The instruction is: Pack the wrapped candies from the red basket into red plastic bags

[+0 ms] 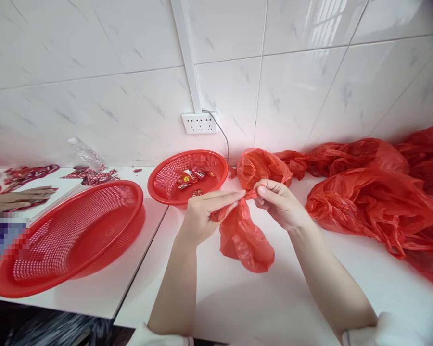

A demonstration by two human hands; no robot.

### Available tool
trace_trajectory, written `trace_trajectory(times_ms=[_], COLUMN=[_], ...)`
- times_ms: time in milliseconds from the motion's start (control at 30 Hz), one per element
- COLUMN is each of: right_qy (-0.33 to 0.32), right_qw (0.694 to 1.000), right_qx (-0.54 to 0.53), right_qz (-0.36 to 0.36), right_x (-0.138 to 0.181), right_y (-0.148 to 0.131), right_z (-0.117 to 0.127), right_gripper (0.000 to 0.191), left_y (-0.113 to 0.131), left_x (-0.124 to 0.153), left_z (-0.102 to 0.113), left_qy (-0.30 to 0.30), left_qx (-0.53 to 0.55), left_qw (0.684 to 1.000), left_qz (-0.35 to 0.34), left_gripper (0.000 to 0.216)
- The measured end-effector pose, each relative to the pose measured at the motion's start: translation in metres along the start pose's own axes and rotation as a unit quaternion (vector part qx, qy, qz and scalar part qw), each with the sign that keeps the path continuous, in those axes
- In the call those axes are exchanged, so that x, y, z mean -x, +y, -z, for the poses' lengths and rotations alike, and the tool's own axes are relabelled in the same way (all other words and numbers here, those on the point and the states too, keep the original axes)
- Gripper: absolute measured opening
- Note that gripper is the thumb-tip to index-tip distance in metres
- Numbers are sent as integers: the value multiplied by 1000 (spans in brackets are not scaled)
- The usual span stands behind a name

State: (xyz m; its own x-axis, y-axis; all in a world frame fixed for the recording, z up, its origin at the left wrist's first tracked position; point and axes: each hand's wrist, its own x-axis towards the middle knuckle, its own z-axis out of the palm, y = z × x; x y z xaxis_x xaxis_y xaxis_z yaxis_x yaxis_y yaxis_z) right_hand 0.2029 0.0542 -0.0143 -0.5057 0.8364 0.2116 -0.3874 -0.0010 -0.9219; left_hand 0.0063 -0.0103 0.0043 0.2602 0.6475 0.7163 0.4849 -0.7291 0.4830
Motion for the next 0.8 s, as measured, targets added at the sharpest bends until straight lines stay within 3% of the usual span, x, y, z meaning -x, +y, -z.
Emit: trace_trajectory(times_ms=[200,333,467,600,667,800], right_qy=[-43,29,130,256,280,270], right_qw=[992,983,984,957,948,943], right_qx=[-97,-154,-123,-85,-46,97], right_qz=[-68,-95,-8,108,146,167], right_x=[2,-3,-9,-10,-8,-1], right_y=[-3,-2,-9,-20,-24,-27], right_z=[-1,3,22,48,56,61], right_gripper=[45,46,44,44,43,40], left_y=[1,-4,-11,-15,-15,-13], left_x=[0,1,5,11,12,10], left_z=[6,11,26,45,50,54], left_qy=[-20,-51,-35,0,2,-10], left_qx=[-12,-65,-91,-83,-79,-81], left_qw=[997,987,979,972,969,960], left_qz=[78,135,180,218,236,267], left_gripper=[26,29,34,36,37,36])
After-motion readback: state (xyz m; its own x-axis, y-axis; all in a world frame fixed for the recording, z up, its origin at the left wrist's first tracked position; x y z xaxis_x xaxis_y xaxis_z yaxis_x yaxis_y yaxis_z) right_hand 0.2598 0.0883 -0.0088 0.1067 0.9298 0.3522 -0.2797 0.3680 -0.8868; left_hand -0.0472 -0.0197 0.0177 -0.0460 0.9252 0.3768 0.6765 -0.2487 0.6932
